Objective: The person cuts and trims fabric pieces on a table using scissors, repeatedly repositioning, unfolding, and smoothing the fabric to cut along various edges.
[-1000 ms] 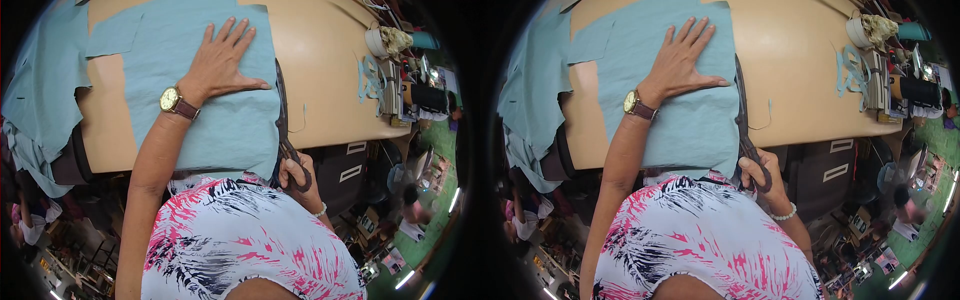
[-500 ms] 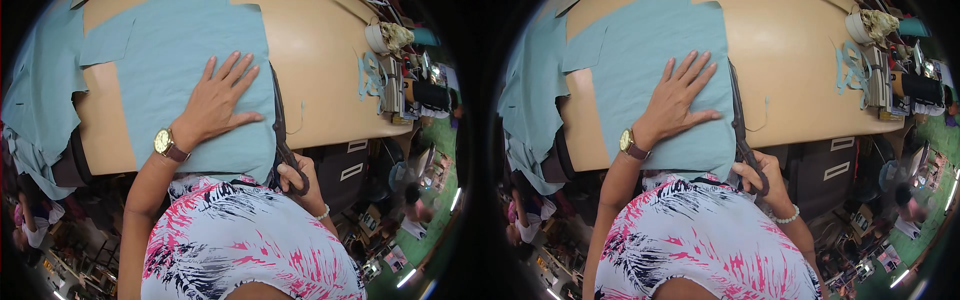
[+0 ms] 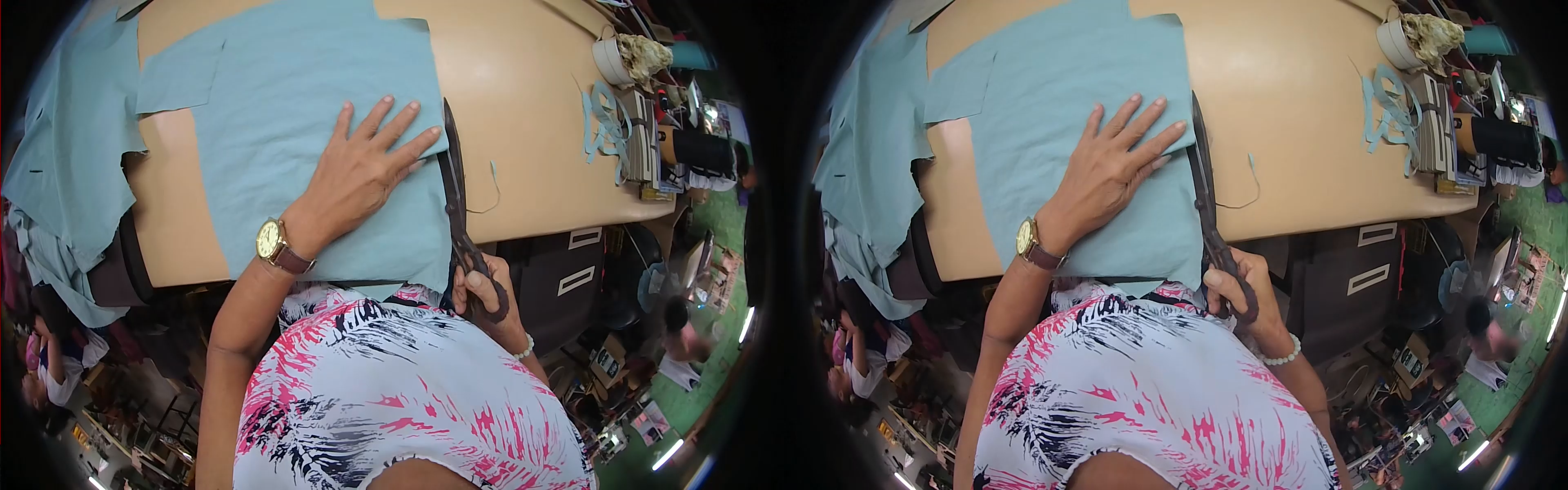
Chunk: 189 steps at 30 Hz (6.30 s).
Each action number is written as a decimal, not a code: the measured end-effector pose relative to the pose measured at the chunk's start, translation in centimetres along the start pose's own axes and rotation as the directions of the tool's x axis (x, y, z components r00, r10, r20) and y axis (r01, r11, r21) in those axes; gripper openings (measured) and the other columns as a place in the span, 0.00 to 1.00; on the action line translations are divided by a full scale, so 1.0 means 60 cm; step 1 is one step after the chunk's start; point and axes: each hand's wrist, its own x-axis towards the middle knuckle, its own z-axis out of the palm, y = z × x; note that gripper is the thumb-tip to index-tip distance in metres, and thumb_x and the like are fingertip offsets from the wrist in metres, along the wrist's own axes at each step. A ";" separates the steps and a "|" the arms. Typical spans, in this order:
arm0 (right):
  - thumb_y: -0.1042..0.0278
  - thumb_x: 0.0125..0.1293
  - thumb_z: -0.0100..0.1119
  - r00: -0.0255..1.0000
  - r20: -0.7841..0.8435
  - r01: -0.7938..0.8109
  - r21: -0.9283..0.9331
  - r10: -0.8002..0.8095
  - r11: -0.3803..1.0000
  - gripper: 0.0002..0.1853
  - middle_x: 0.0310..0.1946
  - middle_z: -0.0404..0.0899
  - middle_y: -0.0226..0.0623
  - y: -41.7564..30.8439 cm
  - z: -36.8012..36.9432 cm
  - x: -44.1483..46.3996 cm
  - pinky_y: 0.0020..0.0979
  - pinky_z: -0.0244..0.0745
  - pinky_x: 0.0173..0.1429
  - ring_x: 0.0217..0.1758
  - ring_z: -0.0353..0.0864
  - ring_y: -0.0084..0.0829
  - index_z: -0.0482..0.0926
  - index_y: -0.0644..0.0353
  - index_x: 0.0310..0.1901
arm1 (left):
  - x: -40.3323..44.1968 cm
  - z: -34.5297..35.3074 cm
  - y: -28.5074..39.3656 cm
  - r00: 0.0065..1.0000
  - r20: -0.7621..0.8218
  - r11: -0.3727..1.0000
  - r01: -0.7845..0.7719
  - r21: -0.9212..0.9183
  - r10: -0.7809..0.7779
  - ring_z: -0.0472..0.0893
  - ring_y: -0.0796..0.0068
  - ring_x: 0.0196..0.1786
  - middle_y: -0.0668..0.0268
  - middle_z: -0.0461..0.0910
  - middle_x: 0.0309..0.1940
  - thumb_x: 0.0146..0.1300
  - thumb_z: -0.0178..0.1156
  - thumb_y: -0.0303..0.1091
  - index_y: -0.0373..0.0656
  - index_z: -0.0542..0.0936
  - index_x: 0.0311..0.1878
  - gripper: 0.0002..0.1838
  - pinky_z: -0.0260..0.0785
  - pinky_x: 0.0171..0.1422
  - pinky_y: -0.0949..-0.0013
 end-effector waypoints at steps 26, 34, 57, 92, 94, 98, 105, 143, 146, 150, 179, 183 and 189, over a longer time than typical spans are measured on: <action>0.53 0.55 0.59 0.998 -0.022 0.061 0.034 -0.060 0.998 0.20 0.14 0.69 0.32 0.009 0.012 0.010 0.20 0.62 0.21 0.15 0.68 0.20 0.69 0.64 0.26 | -0.017 0.001 0.014 1.000 0.022 1.000 -0.014 -0.025 0.014 0.59 0.60 0.66 0.64 0.61 0.64 0.60 0.53 0.37 0.58 0.65 0.63 0.26 0.51 0.65 0.45; 0.48 0.55 0.59 1.000 -0.003 0.028 0.004 -0.028 1.000 0.23 0.16 0.65 0.31 0.005 0.013 0.009 0.20 0.62 0.22 0.16 0.66 0.22 0.68 0.64 0.28 | -0.021 0.001 0.015 0.999 0.028 1.000 -0.015 -0.027 0.016 0.59 0.60 0.66 0.64 0.61 0.64 0.61 0.52 0.37 0.59 0.65 0.63 0.25 0.51 0.65 0.46; 0.62 0.57 0.61 0.995 -0.089 -0.049 -0.042 0.045 0.998 0.14 0.14 0.70 0.28 -0.002 0.018 -0.005 0.17 0.59 0.17 0.13 0.66 0.15 0.73 0.66 0.29 | -0.024 -0.002 0.016 0.999 0.034 0.998 -0.007 -0.062 0.009 0.59 0.61 0.67 0.64 0.60 0.65 0.62 0.51 0.37 0.58 0.66 0.62 0.23 0.48 0.67 0.46; 0.57 0.57 0.60 0.994 -0.113 -0.002 -0.012 0.001 1.000 0.16 0.12 0.68 0.27 0.000 0.028 -0.001 0.17 0.56 0.18 0.13 0.65 0.14 0.71 0.63 0.26 | -0.040 -0.014 0.039 0.998 0.062 0.991 -0.015 -0.131 0.023 0.61 0.58 0.65 0.63 0.62 0.64 0.61 0.53 0.36 0.58 0.68 0.61 0.23 0.50 0.65 0.45; 0.58 0.57 0.61 0.993 -0.119 -0.018 -0.022 0.015 1.000 0.16 0.13 0.68 0.27 0.000 0.026 -0.002 0.17 0.56 0.18 0.13 0.65 0.14 0.72 0.64 0.27 | -0.040 -0.014 0.039 0.998 0.062 0.991 -0.014 -0.133 0.023 0.61 0.58 0.65 0.63 0.62 0.64 0.61 0.53 0.36 0.58 0.68 0.61 0.23 0.50 0.65 0.45; 0.60 0.57 0.62 0.991 -0.125 -0.039 -0.018 0.036 0.999 0.14 0.13 0.68 0.26 -0.002 0.029 -0.004 0.17 0.56 0.17 0.13 0.65 0.13 0.73 0.65 0.28 | -0.041 -0.015 0.038 0.998 0.066 0.991 -0.011 -0.135 0.020 0.61 0.58 0.65 0.64 0.61 0.64 0.61 0.53 0.36 0.59 0.68 0.61 0.23 0.50 0.65 0.45; 0.62 0.57 0.61 0.991 -0.117 -0.080 -0.068 0.071 0.995 0.14 0.13 0.69 0.27 -0.010 0.030 -0.007 0.16 0.57 0.18 0.13 0.65 0.14 0.73 0.65 0.28 | -0.042 -0.014 0.038 0.998 0.068 0.989 -0.007 -0.147 0.017 0.60 0.59 0.66 0.64 0.61 0.64 0.61 0.53 0.36 0.59 0.68 0.61 0.23 0.50 0.66 0.45; 0.56 0.57 0.59 0.988 -0.150 0.041 0.029 -0.036 0.999 0.17 0.14 0.68 0.26 0.006 0.036 0.006 0.16 0.57 0.19 0.14 0.66 0.14 0.73 0.65 0.30 | -0.062 -0.027 0.053 0.990 0.124 0.979 -0.034 -0.201 0.060 0.60 0.58 0.66 0.63 0.61 0.64 0.58 0.55 0.35 0.57 0.70 0.59 0.23 0.50 0.65 0.44; 0.58 0.58 0.60 0.988 -0.154 0.025 0.052 -0.016 0.998 0.15 0.14 0.68 0.25 0.004 0.039 0.004 0.16 0.57 0.19 0.14 0.65 0.14 0.73 0.64 0.29 | -0.062 -0.029 0.053 0.989 0.131 0.980 -0.034 -0.198 0.061 0.60 0.58 0.66 0.63 0.61 0.64 0.58 0.54 0.35 0.57 0.70 0.59 0.23 0.50 0.65 0.44; 0.60 0.58 0.61 0.986 -0.164 -0.006 0.057 0.015 0.998 0.14 0.14 0.68 0.25 0.000 0.040 0.002 0.16 0.56 0.18 0.14 0.64 0.13 0.73 0.64 0.29 | -0.063 -0.026 0.053 0.990 0.129 0.978 -0.033 -0.208 0.061 0.60 0.58 0.66 0.64 0.61 0.64 0.59 0.54 0.35 0.57 0.70 0.59 0.23 0.50 0.65 0.44; 0.58 0.56 0.63 0.969 -0.247 -0.014 -0.041 0.004 0.999 0.17 0.13 0.67 0.23 -0.021 0.057 0.009 0.16 0.58 0.16 0.13 0.66 0.13 0.74 0.66 0.28 | -0.070 -0.043 0.058 0.980 0.155 0.954 -0.078 -0.291 0.128 0.61 0.54 0.65 0.61 0.63 0.63 0.58 0.54 0.33 0.53 0.72 0.57 0.21 0.50 0.64 0.44; 0.57 0.56 0.64 0.968 -0.251 -0.010 -0.044 -0.002 0.999 0.17 0.14 0.67 0.24 -0.015 0.054 0.010 0.16 0.58 0.16 0.13 0.66 0.13 0.74 0.66 0.28 | -0.062 -0.053 0.054 0.981 0.158 0.932 -0.044 -0.361 0.108 0.62 0.53 0.64 0.60 0.65 0.62 0.59 0.54 0.32 0.51 0.72 0.57 0.20 0.51 0.64 0.47; 0.57 0.56 0.63 0.976 -0.217 0.013 -0.021 -0.018 1.000 0.17 0.14 0.67 0.24 -0.010 0.048 0.010 0.16 0.59 0.17 0.13 0.66 0.13 0.73 0.65 0.28 | 0.043 -0.034 -0.001 0.986 -0.130 0.961 -0.130 -0.245 0.101 0.67 0.55 0.60 0.60 0.69 0.58 0.57 0.56 0.31 0.45 0.74 0.51 0.16 0.60 0.61 0.63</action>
